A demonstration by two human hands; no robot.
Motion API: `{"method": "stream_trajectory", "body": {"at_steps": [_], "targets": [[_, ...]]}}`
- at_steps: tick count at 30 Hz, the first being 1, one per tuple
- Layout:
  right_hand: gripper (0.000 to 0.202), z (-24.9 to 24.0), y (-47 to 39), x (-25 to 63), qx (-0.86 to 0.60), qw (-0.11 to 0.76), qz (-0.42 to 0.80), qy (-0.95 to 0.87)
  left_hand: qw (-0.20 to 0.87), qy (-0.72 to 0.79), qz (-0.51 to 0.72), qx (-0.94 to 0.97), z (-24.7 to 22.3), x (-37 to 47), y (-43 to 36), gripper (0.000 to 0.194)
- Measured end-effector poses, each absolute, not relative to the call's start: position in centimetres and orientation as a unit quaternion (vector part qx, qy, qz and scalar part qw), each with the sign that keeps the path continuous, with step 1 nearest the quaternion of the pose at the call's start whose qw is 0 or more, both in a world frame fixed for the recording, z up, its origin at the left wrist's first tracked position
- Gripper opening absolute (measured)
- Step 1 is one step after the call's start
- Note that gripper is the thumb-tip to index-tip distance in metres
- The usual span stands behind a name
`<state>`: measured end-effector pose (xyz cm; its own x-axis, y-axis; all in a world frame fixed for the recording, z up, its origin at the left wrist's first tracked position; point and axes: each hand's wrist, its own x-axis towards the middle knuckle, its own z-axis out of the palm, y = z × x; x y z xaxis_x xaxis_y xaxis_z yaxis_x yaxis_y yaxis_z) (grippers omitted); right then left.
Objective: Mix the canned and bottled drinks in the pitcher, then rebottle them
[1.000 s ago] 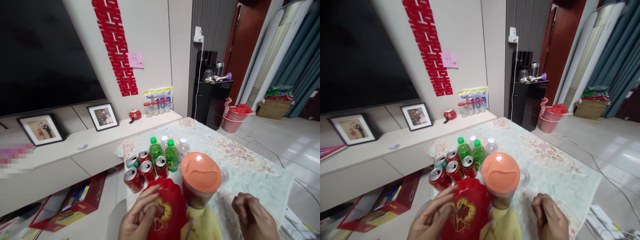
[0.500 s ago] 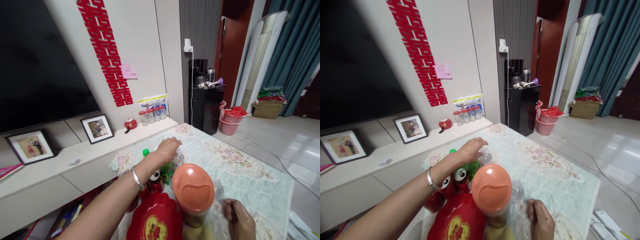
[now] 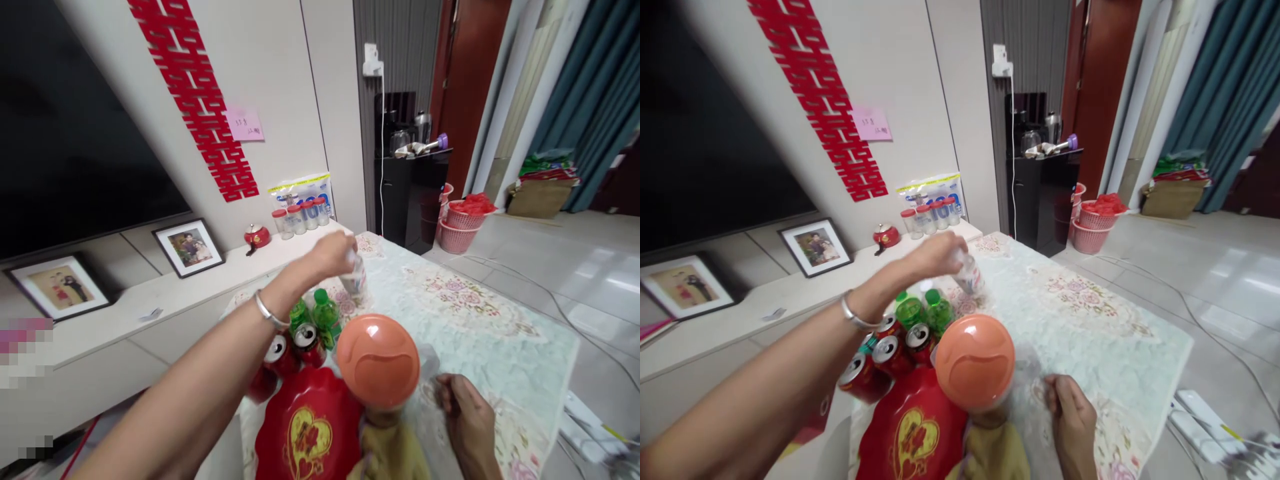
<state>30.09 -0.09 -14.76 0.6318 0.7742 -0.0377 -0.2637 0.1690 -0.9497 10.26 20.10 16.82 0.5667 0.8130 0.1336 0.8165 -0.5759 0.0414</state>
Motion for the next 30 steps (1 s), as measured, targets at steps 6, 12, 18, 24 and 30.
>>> {"method": "stream_trajectory", "body": {"at_steps": [6, 12, 18, 24, 30], "targets": [[0.044, -13.5, -0.2, 30.1, -0.53, 0.742, 0.353, -0.21, 0.029, -0.486, -0.245, -0.839, 24.4, 4.0, 12.1, 0.036], [0.035, -11.3, -4.4, 30.7, -0.565, 0.742, 0.308, -0.19, -0.053, -0.506, -0.32, -0.8, 20.4, -3.6, 3.3, 0.042], [0.023, -8.4, -9.6, 27.7, -0.577, 0.481, 0.288, -0.595, -0.114, -0.558, -0.256, -0.781, 11.1, -4.7, 0.7, 0.027], [0.082, -9.4, -10.9, 21.8, -0.605, 0.189, 0.254, -0.731, -0.174, -0.555, -0.238, -0.778, 5.4, -2.3, 0.6, 0.02], [0.064, -7.4, -10.6, 23.6, -0.571, 0.27, 0.195, -0.751, -0.196, -0.579, -0.25, -0.751, 4.0, -1.3, 1.5, 0.024]]}}
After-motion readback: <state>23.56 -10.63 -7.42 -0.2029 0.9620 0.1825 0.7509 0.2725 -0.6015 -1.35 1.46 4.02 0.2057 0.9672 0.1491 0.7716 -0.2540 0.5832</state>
